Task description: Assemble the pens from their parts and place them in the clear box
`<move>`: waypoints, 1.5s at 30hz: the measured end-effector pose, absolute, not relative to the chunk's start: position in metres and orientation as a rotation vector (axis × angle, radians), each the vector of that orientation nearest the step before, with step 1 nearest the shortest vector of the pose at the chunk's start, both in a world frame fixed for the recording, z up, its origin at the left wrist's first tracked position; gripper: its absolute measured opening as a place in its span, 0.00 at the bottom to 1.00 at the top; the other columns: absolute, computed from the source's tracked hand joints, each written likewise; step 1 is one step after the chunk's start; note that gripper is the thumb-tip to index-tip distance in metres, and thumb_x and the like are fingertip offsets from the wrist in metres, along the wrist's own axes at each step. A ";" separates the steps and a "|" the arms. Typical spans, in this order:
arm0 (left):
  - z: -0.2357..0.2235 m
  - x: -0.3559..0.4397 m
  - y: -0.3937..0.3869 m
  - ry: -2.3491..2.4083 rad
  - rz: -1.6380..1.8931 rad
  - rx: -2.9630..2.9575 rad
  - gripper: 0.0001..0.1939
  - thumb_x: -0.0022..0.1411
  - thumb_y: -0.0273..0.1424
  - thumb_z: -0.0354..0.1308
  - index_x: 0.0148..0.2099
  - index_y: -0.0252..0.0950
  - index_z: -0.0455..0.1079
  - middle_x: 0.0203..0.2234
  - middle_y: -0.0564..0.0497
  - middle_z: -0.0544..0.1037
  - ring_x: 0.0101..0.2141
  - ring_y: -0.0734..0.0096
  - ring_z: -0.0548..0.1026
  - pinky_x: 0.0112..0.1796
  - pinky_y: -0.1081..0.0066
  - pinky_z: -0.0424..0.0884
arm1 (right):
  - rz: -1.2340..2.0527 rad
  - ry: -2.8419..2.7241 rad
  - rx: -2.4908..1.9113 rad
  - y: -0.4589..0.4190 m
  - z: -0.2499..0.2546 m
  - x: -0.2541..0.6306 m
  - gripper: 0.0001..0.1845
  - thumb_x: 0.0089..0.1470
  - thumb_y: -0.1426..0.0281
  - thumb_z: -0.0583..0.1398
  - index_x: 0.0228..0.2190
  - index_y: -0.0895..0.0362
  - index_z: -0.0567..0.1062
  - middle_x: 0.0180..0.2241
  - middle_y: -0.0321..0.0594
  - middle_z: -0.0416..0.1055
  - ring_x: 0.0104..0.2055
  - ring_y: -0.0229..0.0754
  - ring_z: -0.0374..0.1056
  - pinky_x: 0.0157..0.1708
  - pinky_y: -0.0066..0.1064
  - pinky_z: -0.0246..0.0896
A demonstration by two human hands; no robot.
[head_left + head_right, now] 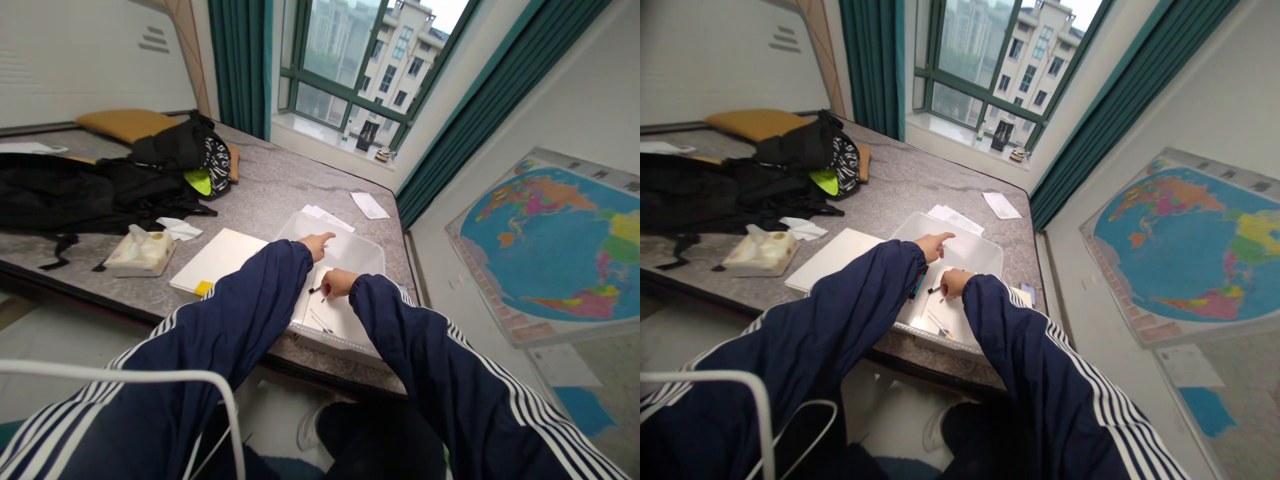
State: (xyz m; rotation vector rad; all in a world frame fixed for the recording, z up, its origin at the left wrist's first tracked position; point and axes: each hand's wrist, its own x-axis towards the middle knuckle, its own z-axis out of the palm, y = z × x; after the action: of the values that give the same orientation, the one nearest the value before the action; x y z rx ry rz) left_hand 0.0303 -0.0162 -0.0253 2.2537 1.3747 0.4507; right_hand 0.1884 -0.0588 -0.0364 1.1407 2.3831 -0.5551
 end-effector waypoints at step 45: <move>-0.023 0.030 -0.016 1.599 0.259 2.263 0.17 0.61 0.43 0.54 0.42 0.38 0.77 0.35 0.44 0.80 0.37 0.65 0.77 0.35 0.73 0.67 | -1.252 2.747 2.037 -0.016 -0.037 0.201 0.06 0.53 0.73 0.62 0.36 0.60 0.75 0.31 0.42 0.77 0.31 0.37 0.74 0.24 0.21 0.69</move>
State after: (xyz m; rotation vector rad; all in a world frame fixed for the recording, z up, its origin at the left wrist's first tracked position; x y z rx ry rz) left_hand 0.0301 -0.0163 -0.0227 2.2625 1.5986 0.2592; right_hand 0.2012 -0.0164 -0.0367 2.0371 2.7472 -1.2523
